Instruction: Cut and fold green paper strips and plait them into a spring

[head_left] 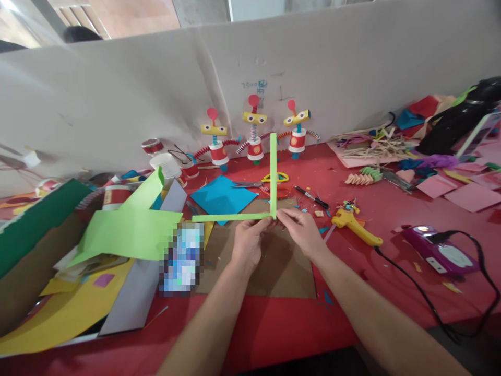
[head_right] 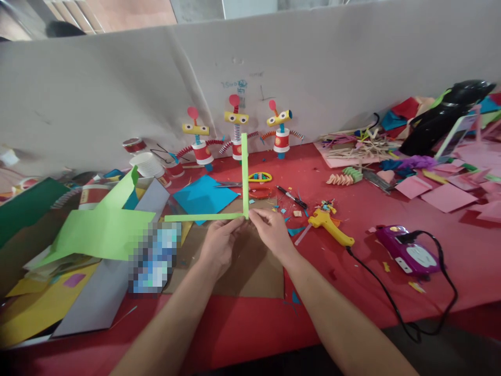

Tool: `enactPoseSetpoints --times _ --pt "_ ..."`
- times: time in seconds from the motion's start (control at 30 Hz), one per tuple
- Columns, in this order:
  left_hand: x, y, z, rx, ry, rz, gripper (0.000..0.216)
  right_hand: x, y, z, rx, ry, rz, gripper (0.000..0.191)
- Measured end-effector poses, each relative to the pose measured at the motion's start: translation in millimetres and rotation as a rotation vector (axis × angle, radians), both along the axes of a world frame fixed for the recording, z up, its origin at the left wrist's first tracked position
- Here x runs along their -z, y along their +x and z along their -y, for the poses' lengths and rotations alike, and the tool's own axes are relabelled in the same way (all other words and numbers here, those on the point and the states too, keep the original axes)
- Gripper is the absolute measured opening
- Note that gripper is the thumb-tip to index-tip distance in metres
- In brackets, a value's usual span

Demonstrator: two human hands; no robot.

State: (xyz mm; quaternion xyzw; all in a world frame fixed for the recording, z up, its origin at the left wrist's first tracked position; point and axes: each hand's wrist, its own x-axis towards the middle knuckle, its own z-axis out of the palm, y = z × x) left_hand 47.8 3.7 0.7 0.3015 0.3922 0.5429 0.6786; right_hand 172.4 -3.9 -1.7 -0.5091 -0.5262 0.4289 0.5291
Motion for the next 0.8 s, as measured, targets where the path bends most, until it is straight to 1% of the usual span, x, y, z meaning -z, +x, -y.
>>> enactPoseSetpoints --times 0.1,0.17,0.27,0.4,0.53,0.67,0.73,0.8 --pt "1.3 -1.6 -1.2 0.016 -0.042 0.041 0.020 0.6 0.9 -1.9 -0.018 -0.082 -0.251 0.029" --pt "1.6 -2.1 -1.5 0.020 -0.064 0.055 0.018 0.5 1.3 -2.2 -0.021 -0.085 -0.294 0.026" --pt "1.5 -1.5 -0.9 0.029 -0.067 0.051 0.017 0.0 1.0 -1.6 -0.017 -0.048 -0.202 0.022" --pt "0.3 0.7 1.0 0.039 -0.020 -0.002 0.020 2.6 1.3 -2.0 0.023 -0.019 -0.103 0.021" --pt "-2.6 1.9 3.1 0.021 0.002 -0.035 0.021 5.8 3.1 -3.2 0.039 -0.023 -0.083 0.022" --pt "-3.5 1.7 4.0 0.021 0.015 -0.032 0.021 4.0 3.4 -2.0 0.044 -0.003 -0.053 0.020" --pt "-2.5 0.7 3.1 0.019 -0.005 -0.006 0.021 2.3 2.7 -1.1 0.042 -0.002 -0.060 0.021" --pt "-1.3 -1.1 1.3 0.044 -0.044 0.034 0.018 1.3 2.1 -0.6 0.026 -0.019 -0.113 0.021"
